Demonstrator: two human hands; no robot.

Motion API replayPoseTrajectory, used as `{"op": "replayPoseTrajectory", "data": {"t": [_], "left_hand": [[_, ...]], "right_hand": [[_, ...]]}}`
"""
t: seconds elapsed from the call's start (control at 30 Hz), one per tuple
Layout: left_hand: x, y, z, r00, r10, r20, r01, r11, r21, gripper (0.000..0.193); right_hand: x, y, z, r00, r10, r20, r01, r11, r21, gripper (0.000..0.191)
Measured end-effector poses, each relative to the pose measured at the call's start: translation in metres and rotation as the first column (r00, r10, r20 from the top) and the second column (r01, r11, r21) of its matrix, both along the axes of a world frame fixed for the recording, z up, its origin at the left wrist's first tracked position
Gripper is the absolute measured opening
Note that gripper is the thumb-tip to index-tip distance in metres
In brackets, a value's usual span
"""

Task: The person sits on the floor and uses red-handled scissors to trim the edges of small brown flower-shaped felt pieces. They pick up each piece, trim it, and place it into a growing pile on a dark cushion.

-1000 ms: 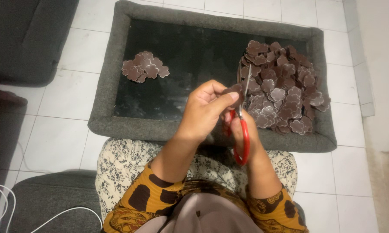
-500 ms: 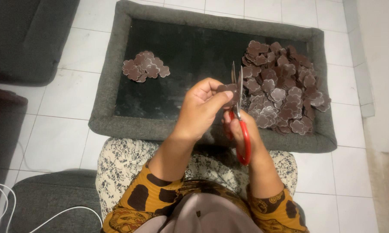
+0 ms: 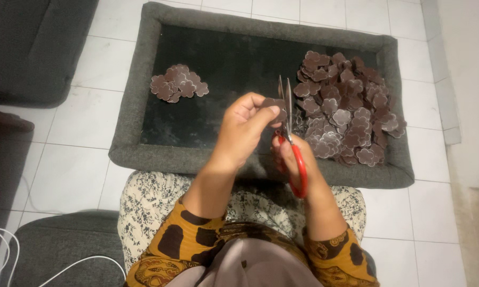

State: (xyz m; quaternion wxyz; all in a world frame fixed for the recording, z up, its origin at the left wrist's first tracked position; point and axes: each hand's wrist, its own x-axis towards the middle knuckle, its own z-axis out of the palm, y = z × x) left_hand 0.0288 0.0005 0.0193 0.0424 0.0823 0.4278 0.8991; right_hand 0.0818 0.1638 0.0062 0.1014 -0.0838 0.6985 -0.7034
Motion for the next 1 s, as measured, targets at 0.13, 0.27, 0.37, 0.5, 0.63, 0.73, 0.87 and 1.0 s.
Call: {"op": "replayPoseTrajectory", "data": {"t": [0.13, 0.27, 0.37, 0.5, 0.63, 0.73, 0.87, 1.0], "left_hand": [[-0.005, -0.002, -0.006, 1.0, 0.017, 0.015, -0.016, 0.999, -0.037, 0.007], [-0.01, -0.004, -0.011, 0.999, 0.033, 0.021, -0.032, 0.997, -0.064, 0.008], [-0.012, -0.006, -0.015, 0.999, 0.035, 0.04, -0.032, 0.998, -0.062, 0.009], [-0.015, -0.008, -0.017, 0.998, 0.04, 0.055, -0.037, 0.998, -0.06, 0.009], [-0.017, -0.012, -0.015, 0.997, 0.047, 0.055, -0.046, 0.999, -0.015, 0.007], [-0.017, -0.012, -0.014, 0.997, 0.048, 0.058, -0.048, 0.999, -0.009, 0.006], [-0.016, -0.013, -0.012, 0.997, 0.037, 0.061, -0.037, 0.999, 0.002, 0.007], [-0.015, -0.017, -0.011, 0.991, 0.058, 0.121, -0.044, 0.992, -0.118, 0.008]], "right_hand": [[-0.003, 0.001, -0.007, 0.999, -0.003, -0.032, 0.004, 0.999, 0.04, 0.051], [-0.007, 0.003, -0.015, 1.0, -0.021, 0.016, 0.02, 0.998, 0.06, 0.049], [-0.008, 0.003, -0.022, 0.998, -0.029, 0.054, 0.026, 0.998, 0.055, 0.049], [-0.011, 0.003, -0.028, 0.994, -0.021, 0.105, 0.017, 0.999, 0.037, 0.051], [-0.014, 0.003, -0.027, 0.996, -0.005, 0.085, 0.0, 0.998, 0.057, 0.051], [-0.014, 0.002, -0.026, 0.995, -0.008, 0.1, 0.004, 0.999, 0.034, 0.05], [-0.013, 0.001, -0.027, 0.991, -0.017, 0.133, 0.014, 1.0, 0.019, 0.048], [-0.015, 0.0, -0.028, 0.991, -0.021, 0.135, 0.014, 0.999, 0.052, 0.047]]}}
